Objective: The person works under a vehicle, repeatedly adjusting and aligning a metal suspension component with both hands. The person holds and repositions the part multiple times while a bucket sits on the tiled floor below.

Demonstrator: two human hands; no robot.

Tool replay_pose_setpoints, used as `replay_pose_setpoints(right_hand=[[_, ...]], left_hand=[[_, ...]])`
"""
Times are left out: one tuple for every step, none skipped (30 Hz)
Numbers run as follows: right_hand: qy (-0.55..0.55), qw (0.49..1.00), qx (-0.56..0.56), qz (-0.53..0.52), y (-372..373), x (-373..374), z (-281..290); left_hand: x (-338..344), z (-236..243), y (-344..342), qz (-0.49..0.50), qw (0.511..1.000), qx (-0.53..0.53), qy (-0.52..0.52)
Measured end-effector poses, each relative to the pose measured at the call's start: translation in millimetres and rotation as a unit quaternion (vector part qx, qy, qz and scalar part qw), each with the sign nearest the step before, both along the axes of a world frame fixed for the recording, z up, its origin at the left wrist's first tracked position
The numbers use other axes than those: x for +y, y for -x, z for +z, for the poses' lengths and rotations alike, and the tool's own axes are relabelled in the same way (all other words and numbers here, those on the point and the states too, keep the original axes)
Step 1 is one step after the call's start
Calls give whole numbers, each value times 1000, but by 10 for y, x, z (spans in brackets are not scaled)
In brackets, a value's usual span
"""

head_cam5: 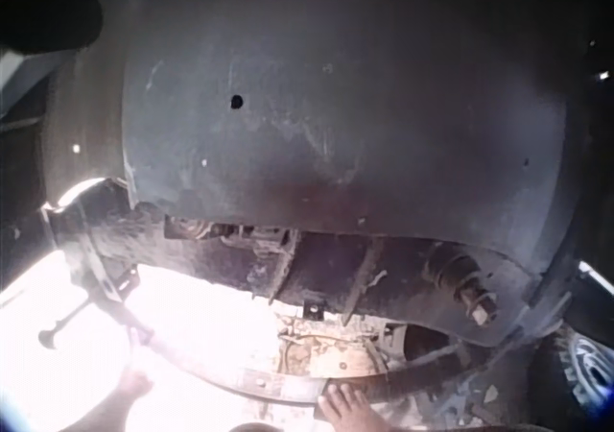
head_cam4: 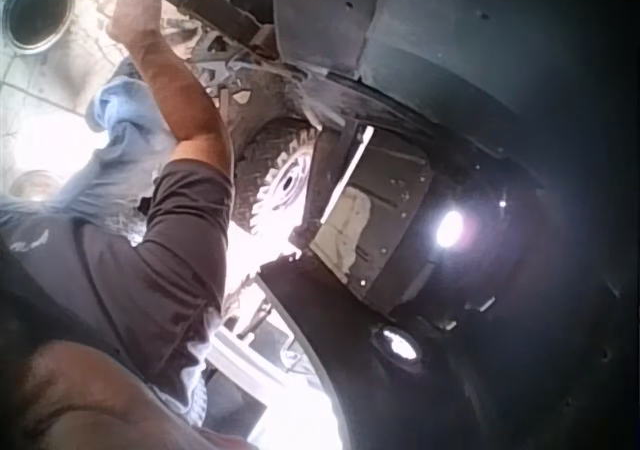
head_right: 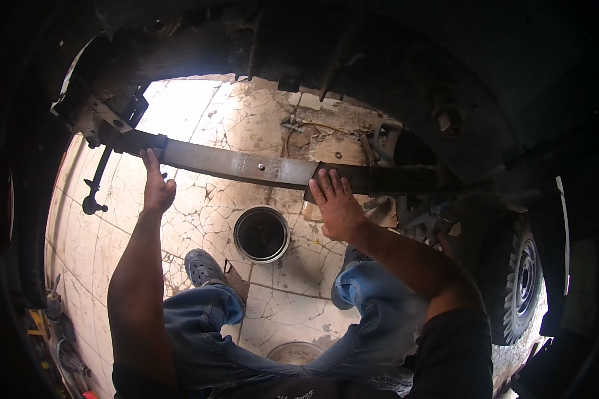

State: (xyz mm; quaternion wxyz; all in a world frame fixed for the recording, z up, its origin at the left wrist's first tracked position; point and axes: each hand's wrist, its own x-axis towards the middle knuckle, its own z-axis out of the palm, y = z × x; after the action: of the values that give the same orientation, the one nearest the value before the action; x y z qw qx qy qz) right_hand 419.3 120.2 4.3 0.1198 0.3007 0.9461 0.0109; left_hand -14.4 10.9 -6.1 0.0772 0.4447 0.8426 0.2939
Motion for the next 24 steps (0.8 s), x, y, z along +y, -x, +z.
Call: replay_pose_setpoints(right_hand=[[-14,1000,17,0,-7,70,-28],[-29,999,30,-4,-87,222,-53],[-43,998,46,-4,-104,331,-20],[-30,999,28,-30,-133,383,7],[-33,998,13,-44,-89,352,42],[-35,998,-3,-59,-16,292,64],[-37,996,-18,-73,45,238,63],[-21,998,-5,-52,76,185,44],[-5,1000,8,-30,98,132,18],[11,1000,21,-9,106,110,-4],[0,1000,30,1,98,162,-52],[-14,999,36,9,38,275,-74],[-28,999,42,16,-7,353,-112],[-30,999,27,0,3,367,-96],[-33,999,11,-16,16,376,-83],[-35,999,-4,-32,34,379,-71],[-19,1000,-1,-21,88,322,-46],[-3,1000,2,-10,178,209,-27],[12,1000,5,1,224,115,-21],[5,1000,16,24,236,45,-69],[1,1000,16,25,238,94,-91],[-3,1000,15,26,215,192,-100],[-7,1000,12,27,188,282,-102],[-20,1000,4,6,158,340,-99]], left_hand=[[-17,-21,33,4,1000,-7,4],[20,4,-17,3,1000,-17,6],[14,37,-31,7,1000,-25,9],[4,29,-28,6,1000,-23,11],[12,29,-26,4,1000,-20,12],[11,33,-27,2,1000,-17,13],[0,40,-30,5,1000,-20,17],[2,77,-56,7,1000,-22,21],[6,96,-68,8,999,-25,25],[23,48,-45,9,1000,-11,18],[-3,-26,18,13,1000,5,13],[5,-44,24,14,1000,19,6],[3,-53,35,16,1000,13,14],[13,-30,16,17,1000,7,23],[20,-6,0,18,999,1,31],[18,14,-12,17,999,-6,31],[16,44,-29,14,999,-14,30],[16,59,-38,12,999,-21,28],[34,35,-36,10,1000,-16,18],[27,12,-25,12,1000,-8,12],[14,0,-4,13,1000,0,6],[-1,-8,19,14,1000,-1,13],[9,-1,1,16,1000,-4,20],[9,20,-22,19,999,-7,27]])
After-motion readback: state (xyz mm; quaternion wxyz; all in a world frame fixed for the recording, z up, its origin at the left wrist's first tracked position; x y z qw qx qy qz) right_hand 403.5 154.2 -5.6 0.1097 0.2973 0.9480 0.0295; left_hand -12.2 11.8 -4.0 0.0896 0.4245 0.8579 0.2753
